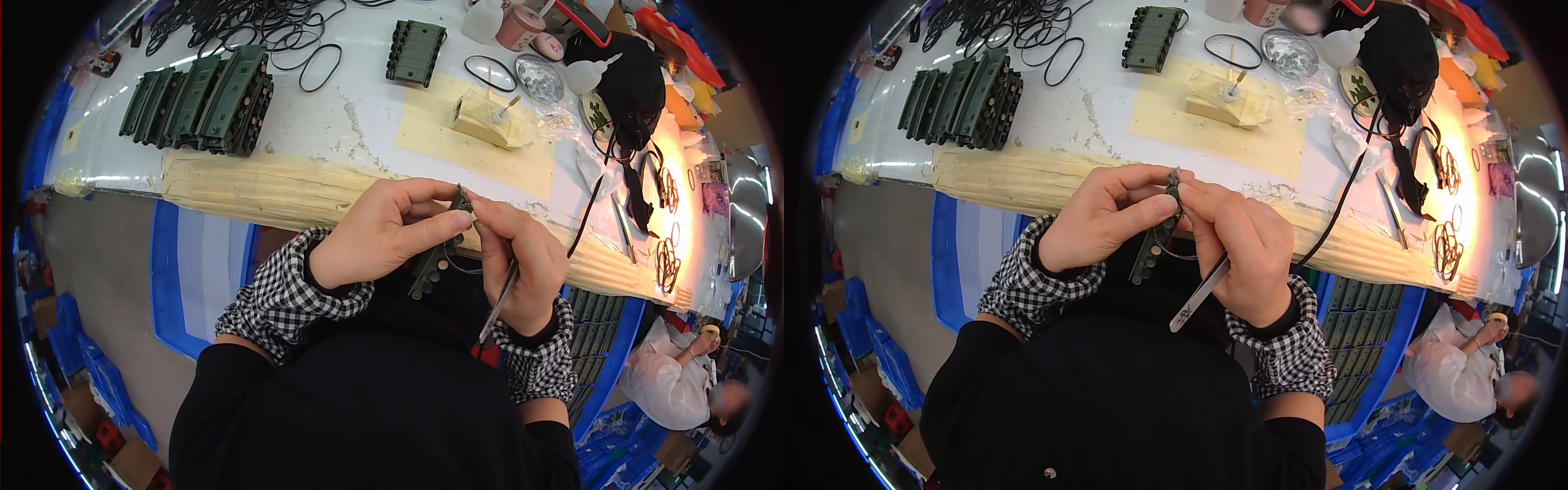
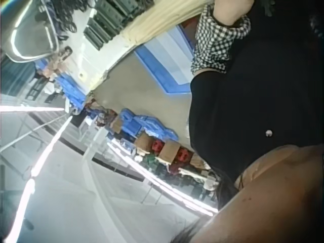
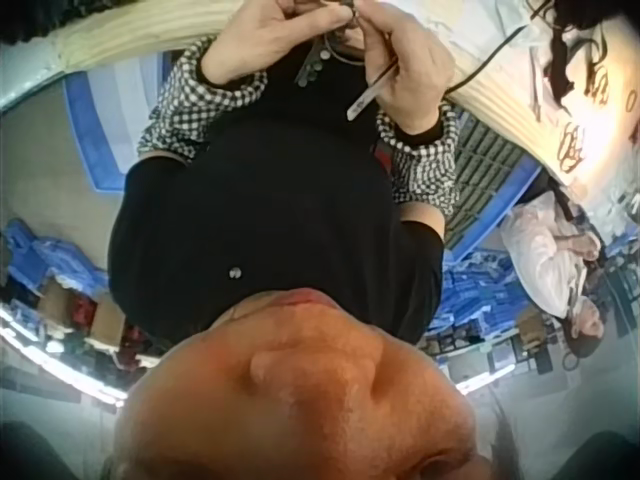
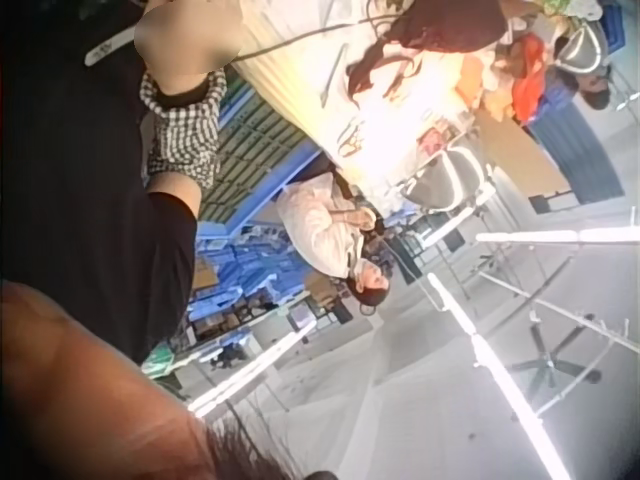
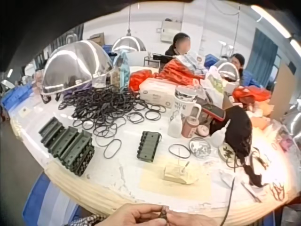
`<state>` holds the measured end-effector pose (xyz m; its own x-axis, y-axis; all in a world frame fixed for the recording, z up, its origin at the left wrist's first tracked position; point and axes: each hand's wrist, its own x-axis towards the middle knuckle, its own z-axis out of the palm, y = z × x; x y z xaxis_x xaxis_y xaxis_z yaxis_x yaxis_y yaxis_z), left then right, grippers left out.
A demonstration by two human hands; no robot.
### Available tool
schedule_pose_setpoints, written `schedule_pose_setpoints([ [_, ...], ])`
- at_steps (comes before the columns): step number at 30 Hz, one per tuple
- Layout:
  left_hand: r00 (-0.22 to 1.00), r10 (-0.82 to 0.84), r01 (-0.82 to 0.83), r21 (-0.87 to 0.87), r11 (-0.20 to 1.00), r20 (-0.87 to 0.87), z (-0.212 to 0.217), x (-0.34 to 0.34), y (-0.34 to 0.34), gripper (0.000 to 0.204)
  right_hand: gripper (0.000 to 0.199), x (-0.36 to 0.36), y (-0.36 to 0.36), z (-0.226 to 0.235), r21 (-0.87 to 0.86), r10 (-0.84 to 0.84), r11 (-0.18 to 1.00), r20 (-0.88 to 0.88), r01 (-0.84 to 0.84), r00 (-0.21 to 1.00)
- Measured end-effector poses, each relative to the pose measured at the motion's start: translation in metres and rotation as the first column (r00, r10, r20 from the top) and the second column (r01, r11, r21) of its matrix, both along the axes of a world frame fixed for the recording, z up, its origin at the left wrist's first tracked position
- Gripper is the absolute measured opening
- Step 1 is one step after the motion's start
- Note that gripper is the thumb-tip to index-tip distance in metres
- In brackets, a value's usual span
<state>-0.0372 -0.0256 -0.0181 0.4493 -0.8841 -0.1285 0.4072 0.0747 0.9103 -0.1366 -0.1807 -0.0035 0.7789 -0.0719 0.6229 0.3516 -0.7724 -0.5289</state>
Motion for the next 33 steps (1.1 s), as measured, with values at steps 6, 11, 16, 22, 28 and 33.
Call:
schedule_pose_setpoints([
  [6,0.994,0.105,-0.105,0.001,0.994,0.038,0.0,-0.006,-0.001,0.045,0.024,0.0,0.006,0.0,0.029,-0.048,0.998,-0.038,0.049,0.998],
  [11,0.973,0.19,-0.182,-0.071,0.981,0.133,0.004,-0.011,-0.004,0.045,0.03,-0.002,0.016,0.011,0.164,-0.118,0.974,-0.214,0.155,0.97],
  [16,0.979,0.124,-0.104,-0.125,0.987,0.165,-0.001,-0.006,-0.005,0.018,0.03,-0.002,0.018,0.01,0.128,-0.172,0.972,-0.172,0.195,0.97],
  [22,0.976,0.159,-0.142,-0.119,0.983,0.148,-0.006,-0.002,-0.004,0.016,0.019,0.005,0.02,0.014,0.165,-0.165,0.967,-0.173,0.194,0.971],
  [28,0.955,0.254,-0.24,-0.106,0.965,0.152,-0.005,0.011,0.005,0.016,0.024,0.004,0.014,0.014,0.068,0.047,0.997,-0.191,-0.035,0.98],
  [33,0.95,0.304,-0.299,-0.073,0.951,0.072,-0.001,0.017,0.012,0.017,0.017,-0.004,0.015,0.007,-0.125,0.023,0.991,-0.176,-0.045,0.984],
])
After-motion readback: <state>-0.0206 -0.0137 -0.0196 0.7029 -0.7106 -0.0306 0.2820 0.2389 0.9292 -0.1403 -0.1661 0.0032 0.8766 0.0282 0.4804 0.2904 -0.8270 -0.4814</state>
